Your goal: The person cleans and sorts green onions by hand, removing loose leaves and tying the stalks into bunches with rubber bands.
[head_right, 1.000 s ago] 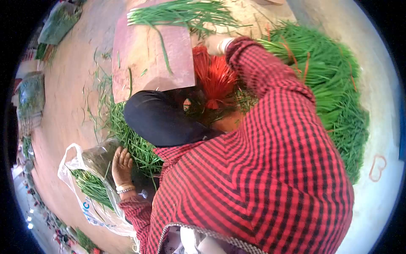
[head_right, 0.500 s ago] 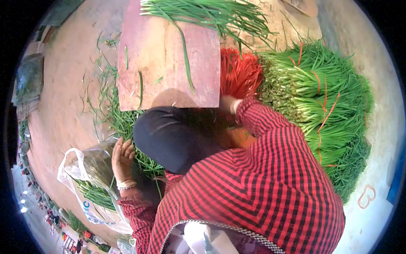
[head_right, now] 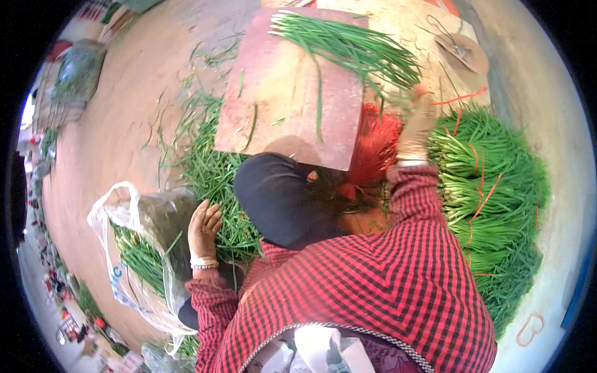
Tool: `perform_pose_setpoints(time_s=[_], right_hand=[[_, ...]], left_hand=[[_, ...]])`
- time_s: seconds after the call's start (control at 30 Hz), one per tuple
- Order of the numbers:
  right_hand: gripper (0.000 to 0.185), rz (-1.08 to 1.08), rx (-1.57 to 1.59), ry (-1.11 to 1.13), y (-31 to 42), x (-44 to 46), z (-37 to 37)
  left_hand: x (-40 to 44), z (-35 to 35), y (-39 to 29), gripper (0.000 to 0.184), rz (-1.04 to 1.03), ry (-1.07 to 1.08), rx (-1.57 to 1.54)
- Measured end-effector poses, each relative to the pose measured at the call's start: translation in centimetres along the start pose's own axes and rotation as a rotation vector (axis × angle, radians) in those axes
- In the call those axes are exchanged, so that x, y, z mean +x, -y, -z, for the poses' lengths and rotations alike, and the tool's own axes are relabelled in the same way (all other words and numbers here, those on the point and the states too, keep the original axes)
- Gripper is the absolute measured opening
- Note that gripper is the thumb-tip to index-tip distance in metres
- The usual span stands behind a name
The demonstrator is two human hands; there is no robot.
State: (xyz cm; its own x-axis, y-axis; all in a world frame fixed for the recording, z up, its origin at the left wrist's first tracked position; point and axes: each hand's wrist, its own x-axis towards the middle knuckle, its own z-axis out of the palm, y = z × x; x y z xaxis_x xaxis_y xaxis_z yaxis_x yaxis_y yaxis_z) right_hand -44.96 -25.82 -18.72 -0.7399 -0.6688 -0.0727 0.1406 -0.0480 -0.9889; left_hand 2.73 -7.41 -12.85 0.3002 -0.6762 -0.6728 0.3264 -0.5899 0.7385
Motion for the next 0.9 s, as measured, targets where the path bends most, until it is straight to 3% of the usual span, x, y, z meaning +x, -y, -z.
perform_pose_setpoints(time_s=[0.1, 0.23, 0.27, 0.33, 0.43, 0.5, 0.6, 0.67, 0.73, 0.77, 0.8, 0.83, 0.9], right_hand=[[0.038, 0.139, 0.132, 0.121, 7.2, -0.8, -3.8], [0.031, 0.986, -0.3, 0.674, 9.3, -2.2, -12.6], [0.028, 0.773, -0.303, 0.831, 8.0, -3.6, -14.4], [0.027, 0.854, -0.546, 0.921, 5.5, -6.3, -15.5], [0.028, 0.589, -0.708, 1.133, -0.9, -6.3, -17.4], [0.03, 1.058, -1.377, 1.142, -1.0, -8.1, -17.0], [0.029, 1.162, -1.284, 1.121, -4.7, -7.7, -16.4], [0.029, 0.53, -1.134, 1.156, -3.9, -9.0, -17.7], [0.041, 1.147, -0.965, 1.132, -6.1, -7.3, -16.4], [0.053, 1.078, -1.338, 1.071, -3.3, -8.8, -17.0], [0.052, 0.977, -1.218, 1.129, -0.2, -10.9, -17.4], [0.047, 1.054, -1.055, 1.143, -0.9, -11.5, -17.8], [0.039, 0.768, -1.05, 1.398, 2.2, -16.4, -20.3]], left_hand=[[-0.7, 0.7, 0.4, 0.043, 0.002, 0.04, 0.016], [-0.2, 1.4, 0.8, 0.041, -0.041, 0.0, -0.076], [-0.1, 1.5, 0.9, 0.041, -0.051, -0.001, -0.108], [-2.2, 2.6, 1.6, 0.041, -0.077, -0.005, -0.134], [-3.7, 3.9, 1.4, 0.039, -0.122, -0.042, -0.176], [-5.6, 5.2, 1.0, 0.038, -0.168, -0.123, -0.174], [-9.4, 7.6, 0.2, 0.038, -0.245, -0.268, -0.134], [-11.7, 9.8, 0.0, 0.038, -0.338, -0.392, -0.105], [-13.8, 12.4, 0.6, 0.036, -0.494, -0.477, -0.147], [-13.8, 13.0, 0.9, 0.035, -0.584, -0.501, -0.17], [-14.0, 14.0, 1.1, 0.032, -0.667, -0.531, -0.203], [-14.8, 14.9, 0.9, 0.029, -0.722, -0.587, -0.216], [-15.5, 16.1, -0.2, 0.029, -0.801, -0.701, -0.183]])
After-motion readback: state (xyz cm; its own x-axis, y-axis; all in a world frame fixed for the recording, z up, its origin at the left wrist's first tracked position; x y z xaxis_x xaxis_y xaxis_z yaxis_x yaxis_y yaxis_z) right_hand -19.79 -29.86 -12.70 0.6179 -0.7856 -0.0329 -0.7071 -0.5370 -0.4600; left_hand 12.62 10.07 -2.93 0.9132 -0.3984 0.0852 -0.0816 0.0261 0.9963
